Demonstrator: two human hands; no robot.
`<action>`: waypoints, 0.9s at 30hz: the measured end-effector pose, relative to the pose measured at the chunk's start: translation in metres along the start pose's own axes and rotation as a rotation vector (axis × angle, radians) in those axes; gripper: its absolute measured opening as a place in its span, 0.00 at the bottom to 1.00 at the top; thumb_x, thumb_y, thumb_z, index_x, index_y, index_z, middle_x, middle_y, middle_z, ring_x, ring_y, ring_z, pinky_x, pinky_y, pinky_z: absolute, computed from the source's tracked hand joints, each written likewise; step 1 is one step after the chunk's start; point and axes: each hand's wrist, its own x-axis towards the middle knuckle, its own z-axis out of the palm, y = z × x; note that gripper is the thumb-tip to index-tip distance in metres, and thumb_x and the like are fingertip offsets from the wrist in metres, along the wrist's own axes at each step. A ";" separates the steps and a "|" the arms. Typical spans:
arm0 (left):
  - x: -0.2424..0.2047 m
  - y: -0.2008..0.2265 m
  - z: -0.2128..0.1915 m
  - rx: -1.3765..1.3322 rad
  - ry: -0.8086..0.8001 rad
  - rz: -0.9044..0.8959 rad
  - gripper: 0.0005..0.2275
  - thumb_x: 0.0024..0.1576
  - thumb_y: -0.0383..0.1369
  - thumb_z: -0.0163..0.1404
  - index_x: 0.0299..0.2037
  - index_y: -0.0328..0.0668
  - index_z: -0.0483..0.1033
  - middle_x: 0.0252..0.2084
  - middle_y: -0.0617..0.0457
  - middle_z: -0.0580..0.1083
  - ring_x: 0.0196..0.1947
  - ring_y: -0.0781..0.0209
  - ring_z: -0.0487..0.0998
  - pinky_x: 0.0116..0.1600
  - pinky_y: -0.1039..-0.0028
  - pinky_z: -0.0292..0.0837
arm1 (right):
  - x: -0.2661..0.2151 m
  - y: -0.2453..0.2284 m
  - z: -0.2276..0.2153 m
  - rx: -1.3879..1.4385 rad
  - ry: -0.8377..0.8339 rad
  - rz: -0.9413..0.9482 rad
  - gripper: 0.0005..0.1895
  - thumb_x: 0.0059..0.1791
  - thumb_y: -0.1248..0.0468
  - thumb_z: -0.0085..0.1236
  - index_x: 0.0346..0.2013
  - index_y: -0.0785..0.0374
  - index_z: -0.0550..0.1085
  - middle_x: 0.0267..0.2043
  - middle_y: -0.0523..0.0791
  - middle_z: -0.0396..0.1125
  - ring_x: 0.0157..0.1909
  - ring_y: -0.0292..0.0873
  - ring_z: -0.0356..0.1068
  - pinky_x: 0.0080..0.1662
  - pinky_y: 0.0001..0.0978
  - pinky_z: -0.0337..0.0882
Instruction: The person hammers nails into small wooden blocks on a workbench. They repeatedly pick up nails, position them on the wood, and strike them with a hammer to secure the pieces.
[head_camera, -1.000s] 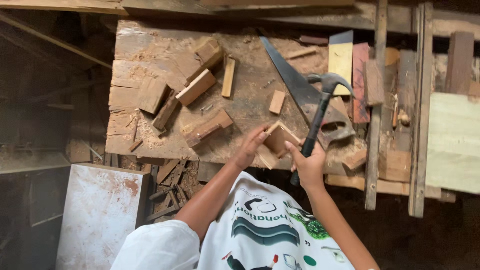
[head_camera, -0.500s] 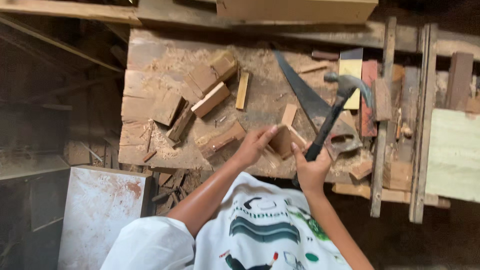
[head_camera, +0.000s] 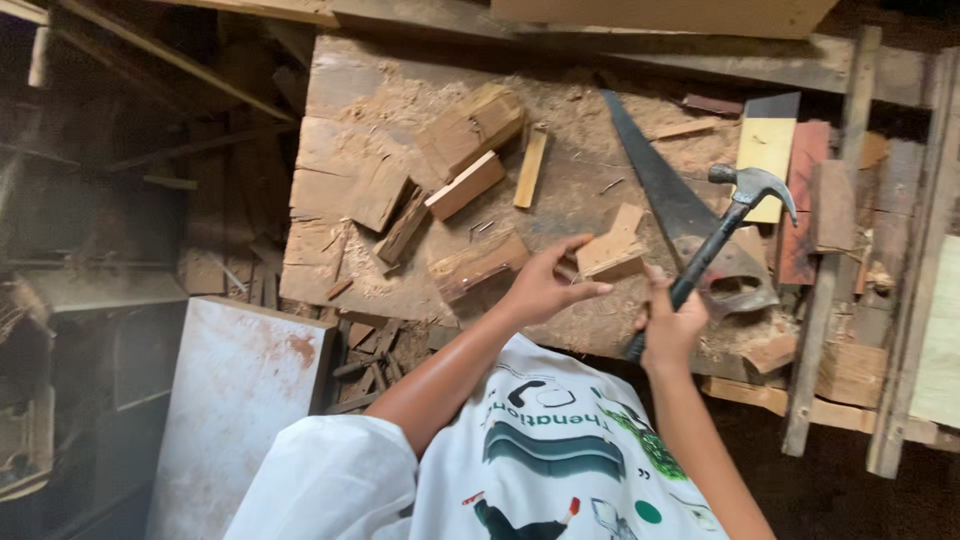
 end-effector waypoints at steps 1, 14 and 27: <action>0.004 -0.003 -0.002 0.075 0.031 0.069 0.39 0.45 0.41 0.66 0.68 0.36 0.65 0.61 0.45 0.71 0.53 0.56 0.77 0.53 0.68 0.77 | 0.001 0.000 -0.008 -0.002 -0.025 0.028 0.13 0.56 0.60 0.57 0.33 0.66 0.66 0.37 0.42 0.73 0.17 0.32 0.60 0.21 0.26 0.62; 0.051 -0.060 -0.028 0.942 0.049 0.355 0.45 0.46 0.43 0.66 0.73 0.41 0.52 0.66 0.41 0.64 0.68 0.44 0.63 0.72 0.55 0.52 | -0.010 0.027 -0.050 -0.210 0.028 0.190 0.18 0.55 0.54 0.56 0.32 0.66 0.68 0.40 0.53 0.76 0.16 0.34 0.58 0.19 0.30 0.60; 0.008 -0.050 -0.104 0.257 0.535 -0.185 0.13 0.58 0.31 0.49 0.53 0.42 0.74 0.49 0.48 0.77 0.45 0.55 0.81 0.51 0.67 0.79 | 0.015 0.037 -0.087 -0.758 0.125 -0.149 0.14 0.60 0.61 0.58 0.34 0.65 0.69 0.29 0.45 0.66 0.26 0.38 0.66 0.28 0.35 0.65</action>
